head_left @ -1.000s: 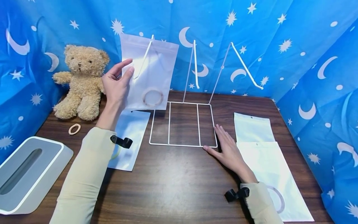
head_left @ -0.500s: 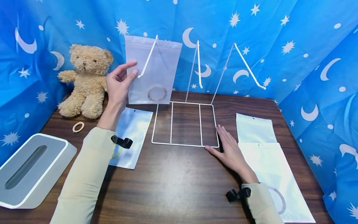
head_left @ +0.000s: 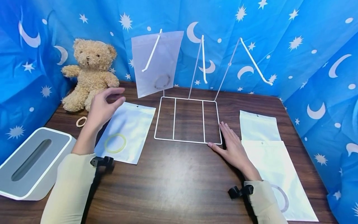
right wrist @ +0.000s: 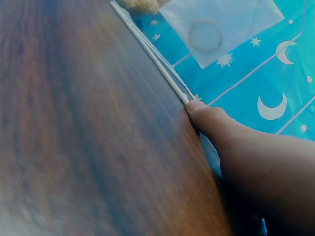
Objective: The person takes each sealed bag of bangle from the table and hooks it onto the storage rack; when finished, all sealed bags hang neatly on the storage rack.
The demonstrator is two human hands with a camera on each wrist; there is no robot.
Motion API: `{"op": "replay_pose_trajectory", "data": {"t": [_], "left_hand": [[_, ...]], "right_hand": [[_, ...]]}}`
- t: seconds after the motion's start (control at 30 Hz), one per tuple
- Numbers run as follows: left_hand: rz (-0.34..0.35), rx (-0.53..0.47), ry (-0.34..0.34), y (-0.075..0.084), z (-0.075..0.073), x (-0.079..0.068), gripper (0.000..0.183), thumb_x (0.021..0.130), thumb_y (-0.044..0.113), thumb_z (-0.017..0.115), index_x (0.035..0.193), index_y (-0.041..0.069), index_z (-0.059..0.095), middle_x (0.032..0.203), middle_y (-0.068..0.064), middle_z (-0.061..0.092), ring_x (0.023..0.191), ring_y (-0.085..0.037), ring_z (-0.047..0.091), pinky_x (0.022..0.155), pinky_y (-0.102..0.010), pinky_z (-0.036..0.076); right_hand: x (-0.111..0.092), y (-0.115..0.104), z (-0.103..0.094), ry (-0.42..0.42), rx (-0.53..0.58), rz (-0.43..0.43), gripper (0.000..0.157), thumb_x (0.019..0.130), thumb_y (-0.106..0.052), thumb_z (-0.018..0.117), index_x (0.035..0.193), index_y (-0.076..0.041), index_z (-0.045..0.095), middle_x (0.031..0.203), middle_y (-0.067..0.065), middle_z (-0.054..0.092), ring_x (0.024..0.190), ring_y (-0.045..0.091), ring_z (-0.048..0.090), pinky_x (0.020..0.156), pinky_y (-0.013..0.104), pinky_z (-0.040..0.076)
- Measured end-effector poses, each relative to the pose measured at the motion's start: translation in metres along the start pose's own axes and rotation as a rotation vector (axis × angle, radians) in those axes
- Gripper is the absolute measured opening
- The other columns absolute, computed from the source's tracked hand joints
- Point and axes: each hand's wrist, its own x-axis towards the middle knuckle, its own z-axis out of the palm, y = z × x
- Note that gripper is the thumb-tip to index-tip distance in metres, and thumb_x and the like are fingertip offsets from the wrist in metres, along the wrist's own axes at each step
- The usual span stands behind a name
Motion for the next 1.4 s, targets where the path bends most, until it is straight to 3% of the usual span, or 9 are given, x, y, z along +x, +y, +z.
{"op": "replay_pose_trajectory", "data": {"t": [0.23, 0.4, 0.47, 0.57, 0.67, 0.87, 1.0, 1.23, 1.4], "left_hand": [[-0.147, 0.309, -0.147, -0.021, -0.003, -0.014, 0.043, 0.095, 0.027, 0.065, 0.129, 0.001, 0.059, 0.125, -0.022, 0.06, 0.109, -0.041, 0.057, 0.088, -0.054, 0.044], [-0.287, 0.565, -0.315, -0.023, -0.001, -0.021, 0.053, 0.086, 0.045, 0.071, 0.106, -0.003, 0.062, 0.104, -0.025, 0.063, 0.091, -0.044, 0.059, 0.071, -0.054, 0.046], [-0.33, 0.615, -0.337, -0.023, 0.002, -0.023, 0.06, 0.083, 0.05, 0.074, 0.102, -0.005, 0.059, 0.103, -0.029, 0.06, 0.092, -0.048, 0.056, 0.068, -0.054, 0.046], [-0.361, 0.648, -0.342, -0.023, 0.009, -0.026, 0.074, 0.08, 0.051, 0.076, 0.111, -0.011, 0.052, 0.111, -0.039, 0.051, 0.102, -0.055, 0.048, 0.074, -0.06, 0.045], [-0.351, 0.65, -0.338, -0.023, 0.013, -0.028, 0.082, 0.08, 0.048, 0.078, 0.119, -0.015, 0.044, 0.117, -0.046, 0.042, 0.11, -0.06, 0.039, 0.08, -0.065, 0.042], [-0.274, 0.555, -0.317, -0.031, 0.01, -0.026, 0.053, 0.078, 0.036, 0.082, 0.097, -0.003, 0.051, 0.105, -0.034, 0.045, 0.098, -0.051, 0.042, 0.073, -0.059, 0.041], [-0.234, 0.421, -0.326, -0.044, 0.004, -0.021, 0.036, 0.079, 0.019, 0.082, 0.094, 0.002, 0.054, 0.098, -0.023, 0.044, 0.094, -0.041, 0.039, 0.076, -0.053, 0.036], [-0.276, 0.158, -0.4, -0.061, -0.01, -0.015, 0.022, 0.084, 0.008, 0.077, 0.105, 0.006, 0.07, 0.124, -0.019, 0.057, 0.12, -0.038, 0.046, 0.094, -0.053, 0.038], [-0.261, 0.155, -0.488, -0.059, -0.017, -0.014, 0.027, 0.085, 0.019, 0.078, 0.11, 0.009, 0.075, 0.127, -0.018, 0.059, 0.12, -0.035, 0.048, 0.091, -0.048, 0.04]], "right_hand": [[-0.002, 0.001, -0.001, -0.004, 0.001, 0.009, 0.097, 0.087, -0.065, 0.059, 0.157, -0.01, 0.022, 0.161, 0.01, 0.018, 0.147, 0.029, 0.014, 0.116, 0.051, 0.016], [-0.004, 0.0, 0.0, 0.002, -0.001, -0.001, 0.097, 0.087, -0.065, 0.06, 0.157, -0.01, 0.022, 0.161, 0.012, 0.019, 0.147, 0.031, 0.015, 0.116, 0.054, 0.016], [-0.005, 0.0, 0.001, 0.002, -0.003, -0.002, 0.097, 0.087, -0.066, 0.059, 0.157, -0.01, 0.022, 0.161, 0.013, 0.02, 0.147, 0.031, 0.015, 0.115, 0.054, 0.017], [-0.006, 0.0, 0.002, 0.002, -0.005, 0.002, 0.097, 0.087, -0.066, 0.059, 0.157, -0.01, 0.022, 0.161, 0.012, 0.02, 0.147, 0.031, 0.015, 0.116, 0.054, 0.017], [-0.006, 0.0, 0.003, 0.002, -0.004, 0.002, 0.097, 0.087, -0.065, 0.06, 0.157, -0.01, 0.022, 0.161, 0.012, 0.02, 0.147, 0.031, 0.016, 0.115, 0.054, 0.017], [-0.005, -0.001, 0.002, -0.001, -0.003, 0.004, 0.097, 0.087, -0.065, 0.06, 0.157, -0.01, 0.022, 0.161, 0.013, 0.019, 0.147, 0.032, 0.015, 0.115, 0.054, 0.016], [-0.004, -0.001, 0.002, 0.004, -0.008, 0.0, 0.096, 0.087, -0.065, 0.06, 0.157, -0.01, 0.022, 0.161, 0.013, 0.02, 0.147, 0.032, 0.016, 0.115, 0.054, 0.017], [-0.003, -0.001, 0.002, 0.003, 0.001, -0.005, 0.096, 0.087, -0.064, 0.061, 0.157, -0.01, 0.022, 0.161, 0.012, 0.019, 0.147, 0.032, 0.015, 0.115, 0.054, 0.016], [-0.002, -0.001, 0.001, 0.003, -0.005, 0.0, 0.096, 0.087, -0.064, 0.06, 0.157, -0.012, 0.021, 0.161, 0.011, 0.018, 0.147, 0.031, 0.015, 0.115, 0.054, 0.016]]}}
